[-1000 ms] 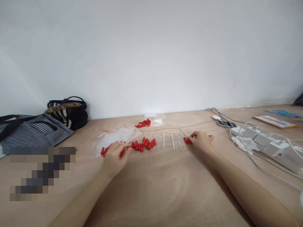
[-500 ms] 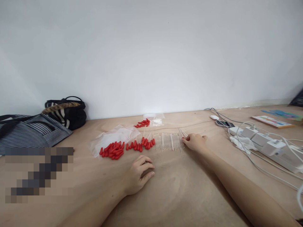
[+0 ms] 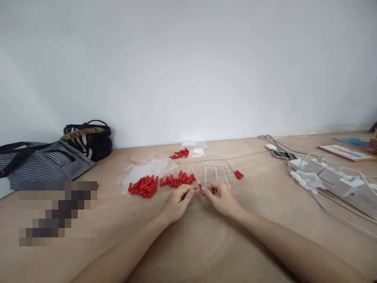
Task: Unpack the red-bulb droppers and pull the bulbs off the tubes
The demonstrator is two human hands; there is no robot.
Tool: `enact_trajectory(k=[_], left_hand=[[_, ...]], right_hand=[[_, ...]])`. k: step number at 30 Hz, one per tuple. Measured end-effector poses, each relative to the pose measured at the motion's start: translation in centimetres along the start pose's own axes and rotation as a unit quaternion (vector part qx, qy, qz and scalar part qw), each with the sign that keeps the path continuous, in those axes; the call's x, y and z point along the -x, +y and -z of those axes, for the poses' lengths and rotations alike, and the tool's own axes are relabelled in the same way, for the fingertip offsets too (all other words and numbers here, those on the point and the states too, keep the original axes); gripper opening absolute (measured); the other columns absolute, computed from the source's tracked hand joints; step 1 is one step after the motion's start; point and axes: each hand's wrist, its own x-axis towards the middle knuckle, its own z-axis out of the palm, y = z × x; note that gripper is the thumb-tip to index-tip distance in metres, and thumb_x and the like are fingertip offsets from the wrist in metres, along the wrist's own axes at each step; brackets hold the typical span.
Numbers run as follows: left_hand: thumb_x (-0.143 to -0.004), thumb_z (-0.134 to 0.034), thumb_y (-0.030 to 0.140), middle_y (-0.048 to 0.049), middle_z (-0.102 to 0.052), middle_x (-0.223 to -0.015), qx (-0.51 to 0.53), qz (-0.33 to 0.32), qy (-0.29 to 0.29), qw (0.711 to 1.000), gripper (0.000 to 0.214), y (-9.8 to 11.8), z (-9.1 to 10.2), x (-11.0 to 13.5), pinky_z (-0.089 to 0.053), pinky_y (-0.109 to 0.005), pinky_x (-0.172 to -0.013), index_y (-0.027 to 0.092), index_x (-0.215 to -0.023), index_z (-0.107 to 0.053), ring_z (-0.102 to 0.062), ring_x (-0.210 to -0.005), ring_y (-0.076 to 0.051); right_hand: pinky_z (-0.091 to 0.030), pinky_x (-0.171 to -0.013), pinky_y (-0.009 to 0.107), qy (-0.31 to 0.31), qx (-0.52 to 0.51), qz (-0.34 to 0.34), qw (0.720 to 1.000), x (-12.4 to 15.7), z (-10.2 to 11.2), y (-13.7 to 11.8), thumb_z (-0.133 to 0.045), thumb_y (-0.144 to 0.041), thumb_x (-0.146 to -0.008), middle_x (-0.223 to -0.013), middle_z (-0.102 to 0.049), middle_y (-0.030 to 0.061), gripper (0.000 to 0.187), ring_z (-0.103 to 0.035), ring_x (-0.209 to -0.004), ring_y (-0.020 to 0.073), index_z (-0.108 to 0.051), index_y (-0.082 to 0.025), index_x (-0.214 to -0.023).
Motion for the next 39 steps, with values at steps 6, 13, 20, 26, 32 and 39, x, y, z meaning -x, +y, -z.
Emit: enact_trajectory(k=[6, 13, 20, 26, 32, 39], left_hand=[[-0.086, -0.039, 0.036, 0.0006, -0.056, -0.070, 0.065, 0.041, 0.030, 0.997, 0.024, 0.1, -1.1, -0.1, -0.045, -0.026, -0.061, 0.017, -0.076, -0.050, -0.055, -0.065, -0.014], [-0.084, -0.043, 0.026, 0.0010, -0.055, -0.067, -0.097, -0.010, 0.026, 0.995, 0.010, -0.6, -0.2, 0.8, -0.045, -0.026, -0.061, 0.019, -0.079, -0.049, -0.055, -0.065, -0.014], [-0.085, -0.045, 0.021, -0.0025, -0.058, -0.081, -0.192, -0.109, 0.014, 0.975, 0.010, -0.9, -0.3, 1.1, -0.045, -0.027, -0.067, 0.018, -0.086, -0.055, -0.056, -0.073, -0.015], [-0.083, -0.048, 0.018, -0.0020, -0.055, -0.069, -0.232, -0.139, 0.003, 0.963, 0.014, -0.5, 0.5, 1.0, -0.043, -0.028, -0.062, 0.017, -0.070, -0.051, -0.053, -0.067, -0.016], [-0.084, -0.044, 0.016, -0.0008, -0.052, -0.067, -0.203, -0.133, -0.004, 0.970, 0.017, -0.7, 0.5, 1.1, -0.041, -0.026, -0.060, 0.018, -0.067, -0.048, -0.051, -0.065, -0.015], [-0.084, -0.042, 0.015, 0.0012, -0.050, -0.064, -0.169, -0.106, -0.036, 0.979, 0.019, -0.7, 0.7, 1.2, -0.039, -0.023, -0.056, 0.017, -0.066, -0.049, -0.050, -0.060, -0.012]], right_hand=[[-0.021, -0.065, 0.027, 0.012, 0.119, 0.105, 0.987, 1.4, -1.4, -0.8, -0.048, -0.031, -0.083, -0.060, -0.057, -0.0036, 0.028, -0.048, -0.066, 0.0110, -0.060, -0.020, -0.061], [-0.019, -0.081, 0.032, 0.196, 0.300, 0.392, 0.847, 0.9, 0.0, 0.3, -0.052, -0.026, -0.083, -0.090, -0.064, 0.0004, 0.016, -0.050, -0.081, 0.0123, -0.061, -0.025, -0.096], [-0.007, -0.093, 0.038, 0.076, 0.354, 0.378, 0.852, -0.1, -0.3, 1.9, -0.047, -0.015, -0.083, -0.063, -0.061, -0.0044, 0.018, -0.048, -0.078, 0.0116, -0.061, -0.025, -0.080], [-0.009, -0.090, 0.039, 0.057, 0.314, 0.392, 0.863, -0.1, -0.3, 2.2, -0.044, -0.024, -0.085, -0.056, -0.056, -0.0040, 0.021, -0.042, -0.069, 0.0105, -0.059, -0.021, -0.070], [-0.012, -0.087, 0.038, 0.069, 0.295, 0.410, 0.860, 0.0, -0.3, 1.9, -0.043, -0.024, -0.086, -0.054, -0.054, -0.0040, 0.023, -0.039, -0.067, 0.0104, -0.057, -0.020, -0.067], [-0.013, -0.087, 0.037, 0.063, 0.312, 0.416, 0.852, 0.0, -0.3, 1.9, -0.044, -0.022, -0.084, -0.055, -0.053, -0.0042, 0.020, -0.040, -0.067, 0.0105, -0.058, -0.021, -0.070]])
